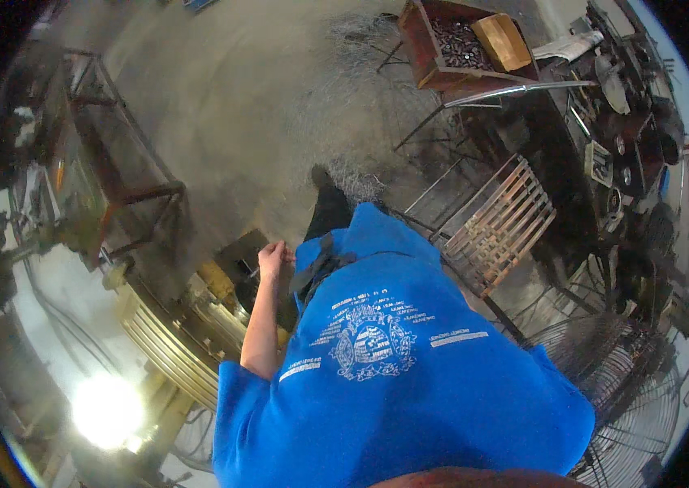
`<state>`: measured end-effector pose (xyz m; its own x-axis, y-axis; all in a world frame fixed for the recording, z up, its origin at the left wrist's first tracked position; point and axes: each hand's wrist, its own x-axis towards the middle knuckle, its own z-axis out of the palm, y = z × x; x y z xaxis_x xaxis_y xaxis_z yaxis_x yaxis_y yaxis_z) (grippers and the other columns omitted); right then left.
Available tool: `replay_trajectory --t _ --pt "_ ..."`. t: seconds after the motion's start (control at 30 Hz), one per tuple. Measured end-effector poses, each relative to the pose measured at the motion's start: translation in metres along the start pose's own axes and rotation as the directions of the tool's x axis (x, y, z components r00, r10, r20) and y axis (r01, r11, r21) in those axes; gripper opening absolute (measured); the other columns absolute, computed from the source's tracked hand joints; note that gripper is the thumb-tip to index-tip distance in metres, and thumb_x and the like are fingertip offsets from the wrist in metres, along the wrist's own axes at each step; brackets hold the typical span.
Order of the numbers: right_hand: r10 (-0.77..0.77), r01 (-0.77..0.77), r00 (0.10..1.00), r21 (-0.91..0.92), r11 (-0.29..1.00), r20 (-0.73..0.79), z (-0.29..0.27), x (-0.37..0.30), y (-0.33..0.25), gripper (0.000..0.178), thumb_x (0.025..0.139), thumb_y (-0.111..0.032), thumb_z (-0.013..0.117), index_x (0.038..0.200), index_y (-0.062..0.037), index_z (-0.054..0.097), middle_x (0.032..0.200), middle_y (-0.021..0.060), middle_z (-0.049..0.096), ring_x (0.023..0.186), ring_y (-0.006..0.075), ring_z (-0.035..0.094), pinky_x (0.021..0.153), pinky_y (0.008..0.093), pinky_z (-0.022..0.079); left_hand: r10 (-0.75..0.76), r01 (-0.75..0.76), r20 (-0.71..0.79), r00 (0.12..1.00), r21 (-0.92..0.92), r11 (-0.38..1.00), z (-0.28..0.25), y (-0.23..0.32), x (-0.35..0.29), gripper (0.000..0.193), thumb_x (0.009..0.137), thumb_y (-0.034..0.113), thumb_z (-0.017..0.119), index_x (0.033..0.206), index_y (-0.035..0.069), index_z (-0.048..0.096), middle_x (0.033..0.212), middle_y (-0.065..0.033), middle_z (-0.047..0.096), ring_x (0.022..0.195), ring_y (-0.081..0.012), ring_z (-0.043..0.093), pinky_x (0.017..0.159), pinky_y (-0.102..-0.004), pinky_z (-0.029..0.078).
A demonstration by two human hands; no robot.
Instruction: The person sweeps metal shavings and debris on a concrete workshop floor using a straw broom and a dustpan. They move a wooden pallet to access the area underneath, then continue sweeping the shavings into a pile and into the dustpan.
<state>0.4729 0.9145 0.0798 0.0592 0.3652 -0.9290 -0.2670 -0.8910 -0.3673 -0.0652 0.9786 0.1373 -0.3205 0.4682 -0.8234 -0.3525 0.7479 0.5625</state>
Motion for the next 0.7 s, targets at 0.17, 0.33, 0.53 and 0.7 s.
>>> replay_trajectory --t 0.17,0.33,0.53,0.7 --pt "-0.009 0.012 0.998 0.045 0.999 -0.069 0.04 -0.002 0.004 0.024 0.075 -0.018 0.043 0.078 0.0001 0.058 0.075 0.0139 0.058 0.072 0.0258 0.054 0.066 0.0369 0.043 0.024 -0.053 0.129 0.991 0.231 0.971 0.011 0.065 0.049 0.023 0.082 0.021 0.052 0.091 -0.001 0.055 0.069 -0.0093 0.058 0.053 -0.0154 0.057 0.046 -0.0223 0.042" --pt "-0.076 0.065 0.976 -0.056 0.996 -0.203 0.107 -0.024 0.008 0.024 0.075 -0.018 0.044 0.077 0.0004 0.059 0.075 0.0144 0.058 0.072 0.0257 0.055 0.066 0.037 0.043 0.012 -0.11 0.256 0.967 0.372 0.922 0.02 0.158 0.13 0.026 0.083 0.021 0.051 0.095 -0.002 0.054 0.074 -0.0116 0.06 0.056 -0.0169 0.059 0.046 -0.0241 0.041" --pt "-0.161 -0.066 0.895 -0.481 0.874 -0.416 0.239 -0.052 -0.007 0.024 0.075 -0.018 0.044 0.077 0.0008 0.059 0.074 0.0149 0.058 0.073 0.0256 0.055 0.066 0.0373 0.043 0.129 -0.238 0.335 0.933 0.308 0.921 -0.013 0.281 0.227 0.026 0.083 0.022 0.052 0.093 -0.002 0.053 0.071 -0.0106 0.059 0.054 -0.0184 0.059 0.046 -0.025 0.041" --pt "0.19 0.002 0.94 0.559 0.829 -0.284 0.31 -0.035 0.0 0.016 0.072 -0.009 0.041 0.079 0.0012 0.051 0.077 0.0114 0.051 0.074 0.0257 0.049 0.069 0.0372 0.042 0.035 -0.138 0.264 0.964 0.382 0.914 -0.075 0.362 0.293 0.026 0.082 0.022 0.052 0.09 -0.003 0.053 0.066 -0.0097 0.057 0.052 -0.0194 0.058 0.045 -0.0268 0.045"
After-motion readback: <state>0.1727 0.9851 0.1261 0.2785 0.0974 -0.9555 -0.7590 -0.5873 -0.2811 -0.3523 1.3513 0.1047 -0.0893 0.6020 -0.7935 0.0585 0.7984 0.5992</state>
